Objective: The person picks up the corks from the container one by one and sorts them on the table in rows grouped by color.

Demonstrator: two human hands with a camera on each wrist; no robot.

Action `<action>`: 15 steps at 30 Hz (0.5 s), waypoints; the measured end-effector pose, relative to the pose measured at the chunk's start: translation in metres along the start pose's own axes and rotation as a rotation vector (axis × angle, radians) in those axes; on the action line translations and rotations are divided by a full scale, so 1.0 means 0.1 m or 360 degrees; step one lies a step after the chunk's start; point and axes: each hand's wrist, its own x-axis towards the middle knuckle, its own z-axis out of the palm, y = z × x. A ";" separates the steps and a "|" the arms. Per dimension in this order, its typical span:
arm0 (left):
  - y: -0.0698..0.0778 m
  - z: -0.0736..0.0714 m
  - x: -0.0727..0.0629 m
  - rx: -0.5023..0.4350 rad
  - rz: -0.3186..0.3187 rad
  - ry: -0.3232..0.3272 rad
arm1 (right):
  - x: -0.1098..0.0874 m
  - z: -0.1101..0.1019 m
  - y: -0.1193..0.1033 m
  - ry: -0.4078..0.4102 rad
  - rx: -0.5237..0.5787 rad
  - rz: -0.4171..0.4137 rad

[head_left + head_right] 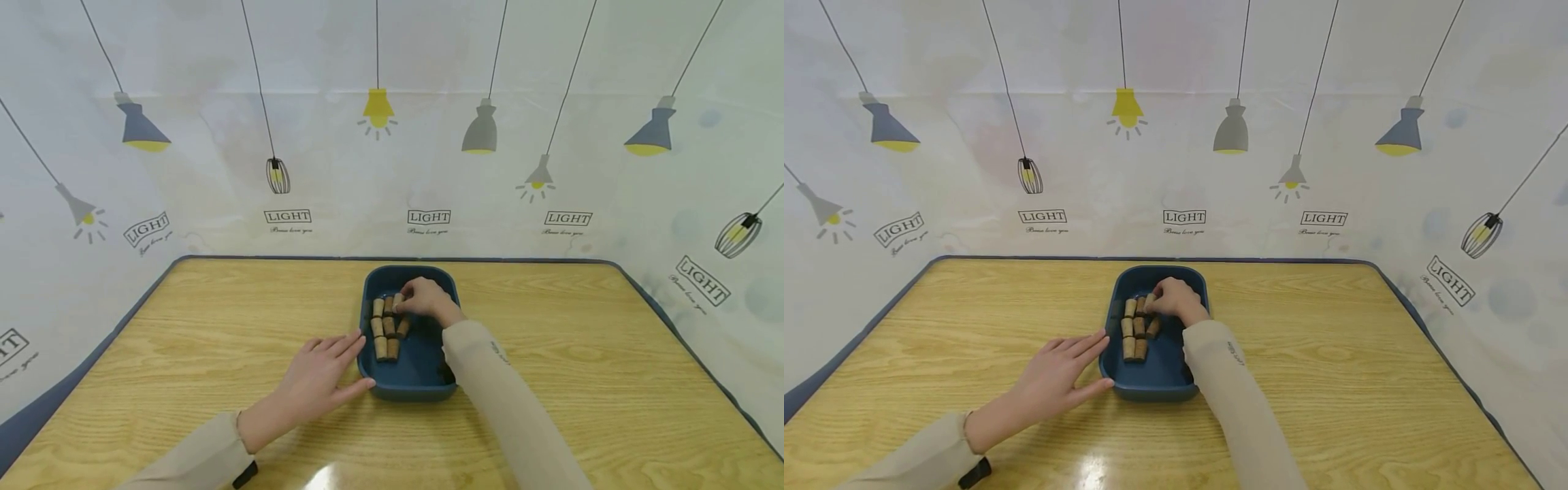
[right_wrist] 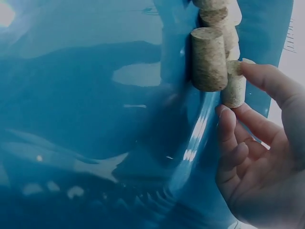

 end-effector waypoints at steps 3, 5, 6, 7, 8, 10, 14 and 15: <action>0.00 0.00 0.00 0.0003 -0.0002 0.0002 | -0.01 -0.04 -0.01 0.0008 0.0027 -0.0069; 0.00 0.01 0.00 0.0006 -0.0002 0.0006 | -0.01 -0.08 -0.03 0.0004 0.0028 -0.0117; 0.00 0.01 0.00 0.0007 -0.0002 0.0009 | -0.01 -0.10 -0.03 0.0006 0.0021 -0.0141; 0.00 0.01 0.00 0.0008 -0.0001 0.0012 | -0.01 -0.12 -0.04 0.0003 0.0022 -0.0166; 0.00 0.01 0.00 0.0008 0.0000 0.0014 | -0.01 -0.15 -0.05 -0.0004 0.0020 -0.0193; -0.01 0.02 0.00 0.0009 0.0001 0.0015 | -0.02 -0.20 -0.07 -0.0005 0.0014 -0.0246; 0.00 0.01 0.00 0.0013 -0.0004 0.0000 | -0.04 -0.31 -0.11 -0.0012 0.0023 -0.0334; 0.00 0.01 0.00 0.0013 -0.0006 -0.0006 | -0.04 -0.34 -0.12 -0.0009 0.0021 -0.0358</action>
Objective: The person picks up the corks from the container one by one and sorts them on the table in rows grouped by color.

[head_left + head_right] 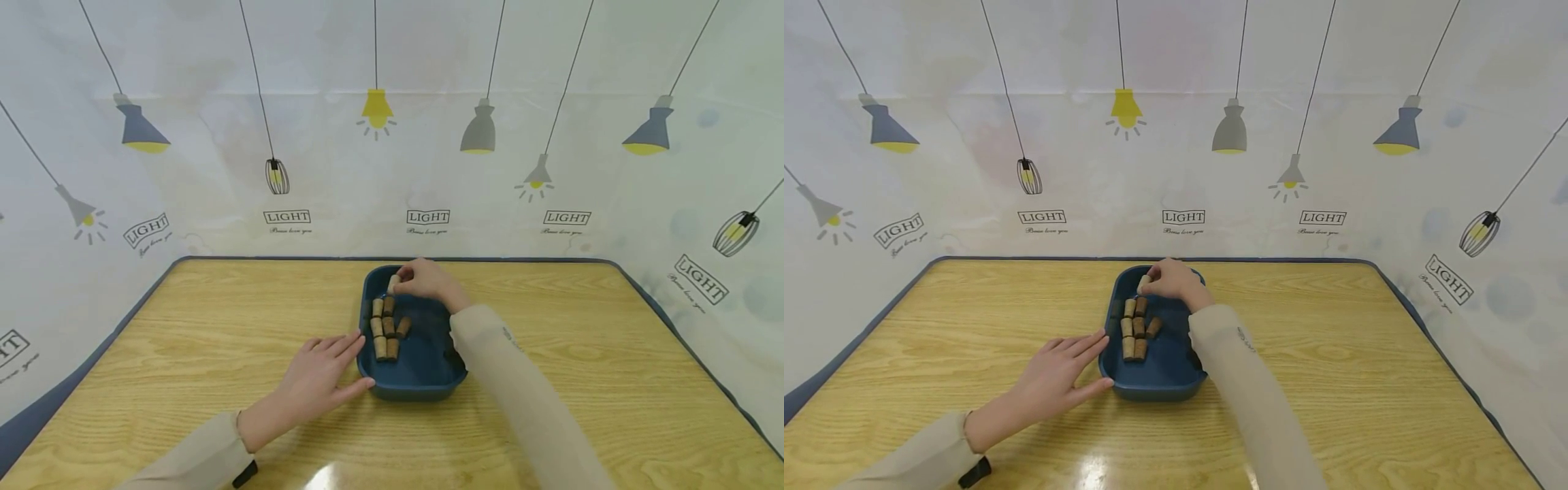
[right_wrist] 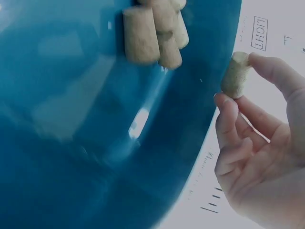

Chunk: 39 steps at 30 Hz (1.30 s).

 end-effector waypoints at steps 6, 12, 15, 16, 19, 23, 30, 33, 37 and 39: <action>0.00 -0.01 0.00 0.0000 -0.0011 -0.0017 | -0.05 -0.16 -0.01 0.0033 -0.0088 -0.0107; 0.01 -0.01 0.00 0.0002 -0.0007 -0.0022 | -0.15 -0.26 0.07 -0.0028 -0.0107 -0.0140; 0.01 0.00 0.00 -0.0006 -0.0006 -0.0020 | -0.20 -0.28 0.15 -0.0039 -0.0122 -0.0173; 0.01 0.00 -0.01 -0.0006 -0.0006 -0.0019 | -0.22 -0.29 0.18 -0.0036 -0.0127 -0.0191; 0.01 0.00 -0.01 0.0000 -0.0007 -0.0010 | -0.27 -0.31 0.26 -0.0025 -0.0142 -0.0247; 0.01 0.00 -0.01 0.0006 -0.0006 0.0000 | -0.36 -0.34 0.34 0.0002 -0.0153 -0.0276; 0.01 -0.01 -0.01 0.0010 0.0006 0.0003 | -0.55 -0.44 0.42 0.0060 -0.0168 -0.0364; 0.01 -0.02 -0.01 0.0012 0.0009 0.0009 | -0.62 -0.48 0.46 0.0096 -0.0177 -0.0419; 0.01 -0.01 -0.01 0.0017 0.0013 0.0018 | -0.69 -0.52 0.56 0.0137 -0.0179 -0.0450; 0.01 -0.02 -0.01 0.0017 0.0014 0.0016 | -0.72 -0.53 0.62 0.0154 -0.0180 -0.0450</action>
